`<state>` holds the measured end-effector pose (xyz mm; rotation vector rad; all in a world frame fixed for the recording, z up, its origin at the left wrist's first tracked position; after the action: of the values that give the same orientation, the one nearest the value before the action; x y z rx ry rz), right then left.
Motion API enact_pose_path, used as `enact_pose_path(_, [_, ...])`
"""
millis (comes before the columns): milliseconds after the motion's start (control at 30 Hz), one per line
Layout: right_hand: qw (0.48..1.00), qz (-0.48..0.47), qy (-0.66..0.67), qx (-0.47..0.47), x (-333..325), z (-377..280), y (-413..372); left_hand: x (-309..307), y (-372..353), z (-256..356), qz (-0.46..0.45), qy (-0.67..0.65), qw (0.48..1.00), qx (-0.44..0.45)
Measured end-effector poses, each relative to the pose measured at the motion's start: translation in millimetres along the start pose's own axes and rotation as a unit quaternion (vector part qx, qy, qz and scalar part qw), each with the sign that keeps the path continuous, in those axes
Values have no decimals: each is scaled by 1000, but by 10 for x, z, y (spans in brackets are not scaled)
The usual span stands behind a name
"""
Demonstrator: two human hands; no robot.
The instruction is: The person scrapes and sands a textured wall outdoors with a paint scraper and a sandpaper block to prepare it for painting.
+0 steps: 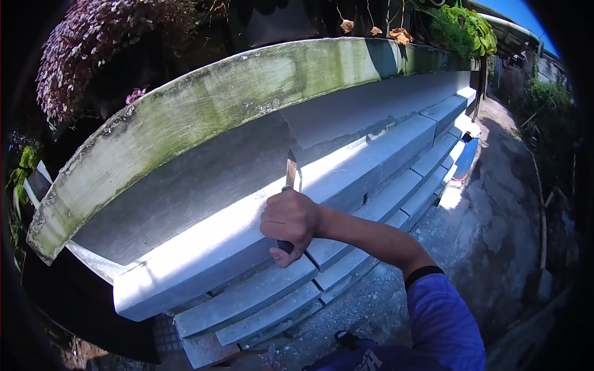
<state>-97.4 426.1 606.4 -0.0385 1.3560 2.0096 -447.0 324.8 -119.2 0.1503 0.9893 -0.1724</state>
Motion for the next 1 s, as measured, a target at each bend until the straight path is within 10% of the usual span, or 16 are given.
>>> enact_pose_path(200, [999, -14, -35, 17, -2, 161, -118, -19, -11, -13, -17, -89, 987, -132])
enact_pose_path(500, [997, 20, -58, 47, 28, 165, -122, 71, 77, 211, -18, 53, 996, 73])
enact_pose_path(800, [999, 39, 7, -30, 3, -501, 62, -311, 284, 384, -10, -31, 998, -51])
enact_pose_path(1000, [999, -3, -4, 41, 67, 170, -239, -793, 480, 837, 35, -80, 993, -79])
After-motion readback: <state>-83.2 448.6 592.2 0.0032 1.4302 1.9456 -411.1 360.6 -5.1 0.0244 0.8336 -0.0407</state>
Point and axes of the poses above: each hand's wrist, its own y-axis towards the middle knuckle, its own x-axis out of the palm, z = x × y, the point moved 10 cm from there along y, towards the middle knuckle, and after that the axes turned 5 degrees about z, right-handed, at the moved point
